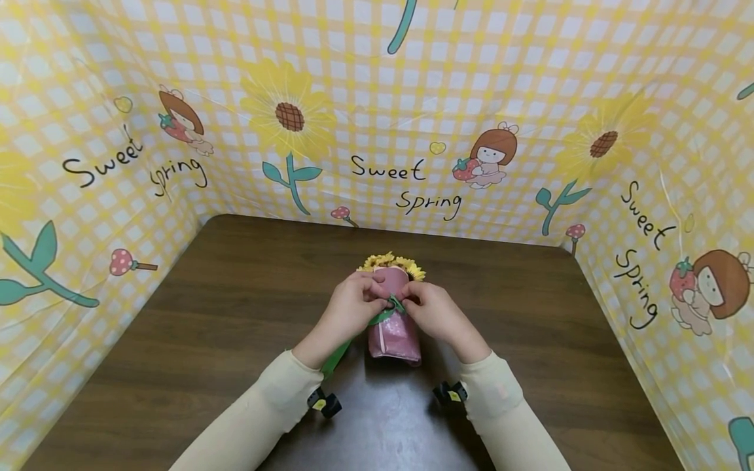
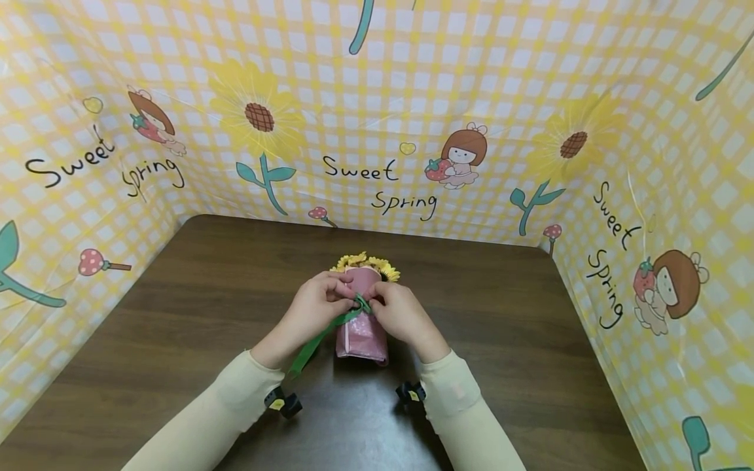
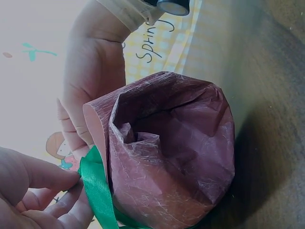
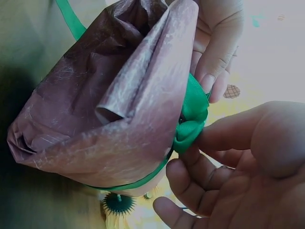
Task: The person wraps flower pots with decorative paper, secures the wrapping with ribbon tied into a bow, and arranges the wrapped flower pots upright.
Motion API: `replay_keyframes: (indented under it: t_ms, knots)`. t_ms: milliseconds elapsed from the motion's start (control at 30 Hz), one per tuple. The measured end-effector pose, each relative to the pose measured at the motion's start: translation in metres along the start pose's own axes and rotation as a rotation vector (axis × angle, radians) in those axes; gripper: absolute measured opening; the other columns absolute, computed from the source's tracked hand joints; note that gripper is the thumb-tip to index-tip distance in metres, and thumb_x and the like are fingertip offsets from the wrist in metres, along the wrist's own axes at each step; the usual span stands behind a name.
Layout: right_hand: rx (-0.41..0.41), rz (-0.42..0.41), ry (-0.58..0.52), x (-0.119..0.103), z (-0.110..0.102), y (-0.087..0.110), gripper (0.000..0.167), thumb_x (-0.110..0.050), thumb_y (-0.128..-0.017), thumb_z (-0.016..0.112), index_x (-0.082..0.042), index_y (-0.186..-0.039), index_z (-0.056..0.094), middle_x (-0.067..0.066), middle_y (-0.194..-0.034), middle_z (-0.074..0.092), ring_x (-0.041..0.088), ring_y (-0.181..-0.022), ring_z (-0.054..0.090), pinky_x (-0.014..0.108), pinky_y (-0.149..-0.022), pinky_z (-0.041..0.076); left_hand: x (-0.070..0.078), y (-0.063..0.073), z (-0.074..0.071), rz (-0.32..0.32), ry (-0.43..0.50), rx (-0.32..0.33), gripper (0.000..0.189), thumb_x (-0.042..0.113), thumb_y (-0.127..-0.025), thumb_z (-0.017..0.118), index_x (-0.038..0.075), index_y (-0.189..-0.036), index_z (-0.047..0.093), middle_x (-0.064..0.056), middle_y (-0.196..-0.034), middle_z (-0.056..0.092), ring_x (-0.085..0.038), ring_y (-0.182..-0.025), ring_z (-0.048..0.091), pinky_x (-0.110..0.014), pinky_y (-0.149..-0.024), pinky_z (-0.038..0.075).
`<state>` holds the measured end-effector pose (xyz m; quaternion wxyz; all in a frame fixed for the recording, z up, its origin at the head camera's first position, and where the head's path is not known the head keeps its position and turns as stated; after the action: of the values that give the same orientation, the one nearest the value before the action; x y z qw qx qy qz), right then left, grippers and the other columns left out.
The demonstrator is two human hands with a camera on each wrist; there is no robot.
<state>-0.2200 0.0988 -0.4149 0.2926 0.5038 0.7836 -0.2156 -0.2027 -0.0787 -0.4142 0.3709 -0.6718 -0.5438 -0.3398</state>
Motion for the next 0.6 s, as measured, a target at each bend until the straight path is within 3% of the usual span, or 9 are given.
replay_keyframes:
  t_ms: [300, 600]
  knots:
    - [-0.004, -0.016, 0.002, -0.001, -0.0007, 0.0008, 0.003, -0.013, -0.095, 0.072, -0.01, -0.093, 0.072, 0.001, -0.094, 0.067, 0.014, -0.084, 0.058, 0.031, -0.074, 0.05, 0.0008, -0.0001, 0.0009, 0.017, -0.002, -0.006, 0.006, 0.005, -0.087, 0.079, 0.008, -0.083, 0.077, -0.01, -0.131, 0.064, -0.027, -0.118, 0.064, -0.037, -0.091, 0.057]
    - [0.072, -0.006, -0.055, 0.0001, -0.0022, 0.0006, 0.006, -0.014, -0.097, 0.07, -0.014, -0.091, 0.072, -0.001, -0.086, 0.065, 0.013, -0.071, 0.054, 0.028, -0.062, 0.046, 0.0002, 0.0005, 0.0006, 0.027, -0.013, -0.019, 0.007, 0.003, -0.088, 0.078, 0.009, -0.084, 0.077, -0.007, -0.122, 0.068, -0.023, -0.111, 0.066, -0.035, -0.087, 0.058]
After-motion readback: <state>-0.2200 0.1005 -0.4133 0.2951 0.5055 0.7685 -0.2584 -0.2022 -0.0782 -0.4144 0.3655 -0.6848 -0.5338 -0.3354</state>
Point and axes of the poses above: each hand's wrist, its own y-axis away from the middle knuckle, its own z-axis out of the palm, x = y × z, the point moved 3 cm from there along -y, towards the middle knuckle
